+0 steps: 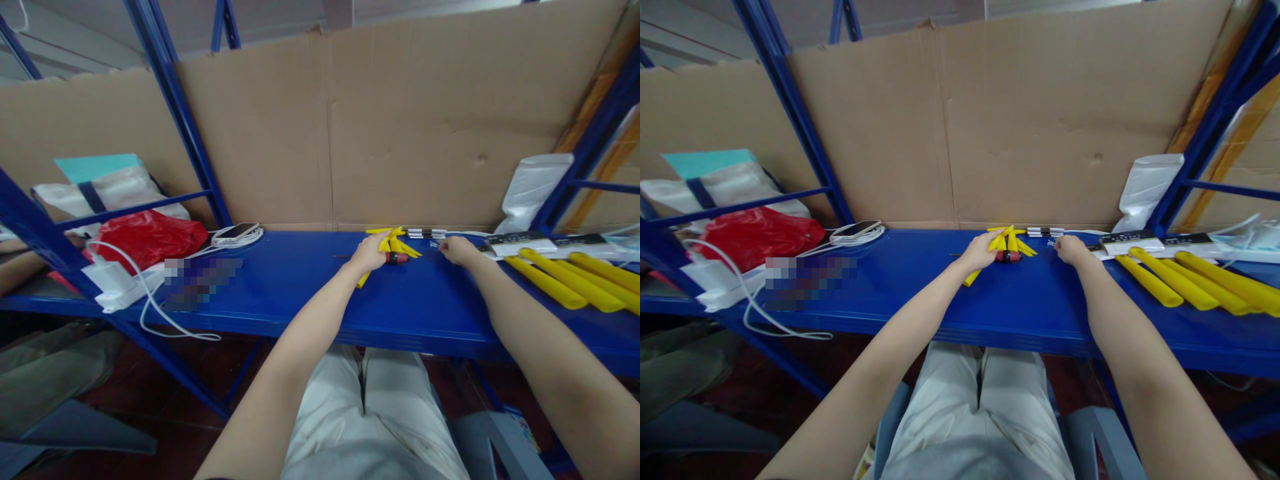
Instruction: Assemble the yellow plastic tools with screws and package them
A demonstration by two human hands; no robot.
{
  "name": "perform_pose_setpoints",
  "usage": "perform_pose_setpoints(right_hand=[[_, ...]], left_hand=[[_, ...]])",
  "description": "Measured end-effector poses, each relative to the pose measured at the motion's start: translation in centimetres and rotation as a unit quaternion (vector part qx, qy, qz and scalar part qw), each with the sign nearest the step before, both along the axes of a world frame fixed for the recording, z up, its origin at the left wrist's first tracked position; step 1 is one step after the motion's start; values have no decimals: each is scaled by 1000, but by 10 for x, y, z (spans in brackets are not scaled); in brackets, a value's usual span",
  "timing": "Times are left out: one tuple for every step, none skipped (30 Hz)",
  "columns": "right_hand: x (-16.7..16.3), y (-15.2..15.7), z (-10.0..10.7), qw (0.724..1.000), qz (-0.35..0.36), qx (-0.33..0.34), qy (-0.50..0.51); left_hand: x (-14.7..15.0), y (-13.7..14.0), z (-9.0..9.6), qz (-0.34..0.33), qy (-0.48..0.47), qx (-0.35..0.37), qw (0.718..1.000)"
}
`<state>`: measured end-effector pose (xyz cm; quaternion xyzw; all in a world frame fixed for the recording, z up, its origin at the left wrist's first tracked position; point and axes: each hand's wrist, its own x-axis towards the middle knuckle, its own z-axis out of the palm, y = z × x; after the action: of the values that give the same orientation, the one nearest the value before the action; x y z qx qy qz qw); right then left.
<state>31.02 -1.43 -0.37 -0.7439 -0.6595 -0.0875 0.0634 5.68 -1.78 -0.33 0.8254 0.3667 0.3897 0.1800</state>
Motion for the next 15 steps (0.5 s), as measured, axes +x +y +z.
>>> perform_pose_setpoints(right_hand=[[0,0,0,1000,2,1,2],[0,1,0,1000,5,3,3],[-1,1,0,1000,9,4,6],[-1,1,0,1000,12,6,10],[-1,2,-1,1000,15,9,15],[-2,3,-1,999,16,14,25],[-2,3,-1,999,16,22,37],[-3,4,-1,998,18,32,53],[-3,4,-1,996,20,44,72],[-4,4,0,994,26,60,92],[-5,3,1,990,36,78,112],[-7,3,2,985,48,95,132],[-10,2,3,980,61,113,153],[-13,0,4,973,74,131,174],[-18,-1,6,966,88,147,195]], left_hand=[[0,0,0,-1,-2,0,1000],[0,1,0,-2,-5,0,1000],[0,1,0,-5,-9,-1,1000],[-1,1,0,-8,-14,-2,1000],[-1,1,0,-12,-21,-6,1000],[-1,1,0,-15,-30,-11,999],[0,-1,1,-17,-40,-19,999],[0,-2,2,-20,-53,-33,998],[1,-4,3,-22,-66,-55,996],[1,-7,4,-26,-78,-87,993],[2,-9,6,-32,-90,-128,987],[3,-12,8,-38,-106,-171,979],[4,-14,10,-47,-122,-212,968],[5,-16,12,-55,-142,-245,957],[6,-18,14,-64,-161,-275,946]])
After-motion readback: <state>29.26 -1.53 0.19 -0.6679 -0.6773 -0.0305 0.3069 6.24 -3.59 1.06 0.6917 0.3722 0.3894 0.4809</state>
